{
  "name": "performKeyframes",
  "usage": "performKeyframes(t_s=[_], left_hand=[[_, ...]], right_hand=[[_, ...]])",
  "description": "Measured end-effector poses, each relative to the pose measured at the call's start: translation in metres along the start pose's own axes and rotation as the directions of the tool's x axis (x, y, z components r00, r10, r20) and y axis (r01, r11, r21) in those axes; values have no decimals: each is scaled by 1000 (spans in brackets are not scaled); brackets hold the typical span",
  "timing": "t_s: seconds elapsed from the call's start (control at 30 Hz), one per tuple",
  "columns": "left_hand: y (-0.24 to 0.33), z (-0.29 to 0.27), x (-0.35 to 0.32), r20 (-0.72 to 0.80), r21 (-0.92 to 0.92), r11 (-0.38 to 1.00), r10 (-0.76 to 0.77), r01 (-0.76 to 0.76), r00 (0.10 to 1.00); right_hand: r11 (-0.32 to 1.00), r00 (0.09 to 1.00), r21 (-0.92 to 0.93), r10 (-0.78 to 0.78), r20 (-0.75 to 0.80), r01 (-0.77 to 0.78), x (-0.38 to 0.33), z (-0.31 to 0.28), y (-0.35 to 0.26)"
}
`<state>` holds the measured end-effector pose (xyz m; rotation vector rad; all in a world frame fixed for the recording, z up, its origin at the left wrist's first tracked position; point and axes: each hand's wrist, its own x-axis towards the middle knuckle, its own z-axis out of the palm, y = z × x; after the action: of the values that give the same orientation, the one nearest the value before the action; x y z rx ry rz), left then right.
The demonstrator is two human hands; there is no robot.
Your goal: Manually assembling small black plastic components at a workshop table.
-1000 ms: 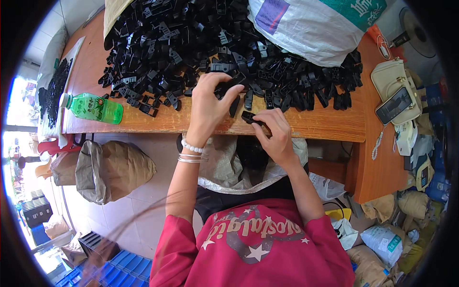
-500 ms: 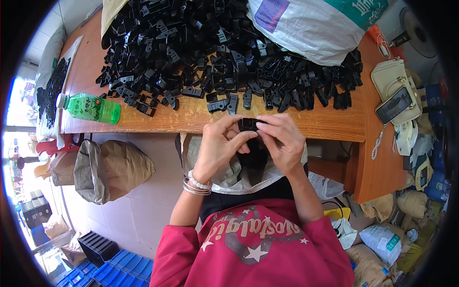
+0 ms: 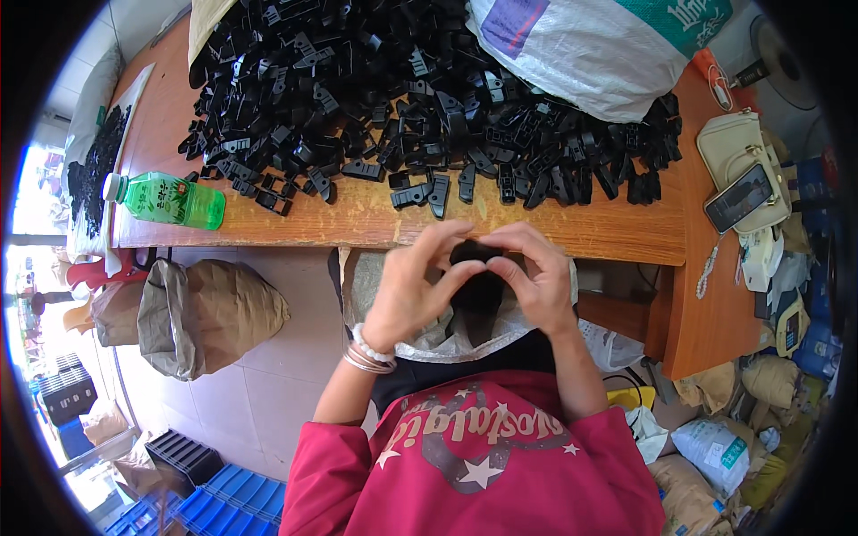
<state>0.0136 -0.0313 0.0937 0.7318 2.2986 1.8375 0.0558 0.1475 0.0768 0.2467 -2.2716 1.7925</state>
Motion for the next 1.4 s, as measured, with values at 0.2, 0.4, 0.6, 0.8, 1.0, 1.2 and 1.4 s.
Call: performKeyframes(t_s=[0.2,0.4,0.6,0.8,1.0,1.2,1.4], left_hand=[[-21,-21,67,-6,778,586,368,-227,930],[-31,-26,80,92,872,425,342,-242,935],[-40,-33,39,-266,266,961,144,-71,953],[-24,-17,0,-163,-248,939,-283,238,945],[-25,-14,-15,13,-474,806,-397,355,918],[-34,-10,-22,0,-432,823,-409,369,913],[-25,-11,-20,77,-493,789,-381,367,922]], right_hand=[[790,966,-594,-246,-76,154,38,16,12],[485,971,-873,-181,-158,-51,56,40,17],[582,978,-812,-135,-156,-49,39,39,18],[654,971,-756,-157,-178,-33,30,46,17],[716,962,-698,-185,-199,-7,22,50,20],[958,952,-284,-119,-283,36,11,46,14],[975,982,-167,-166,-90,150,5,28,2]])
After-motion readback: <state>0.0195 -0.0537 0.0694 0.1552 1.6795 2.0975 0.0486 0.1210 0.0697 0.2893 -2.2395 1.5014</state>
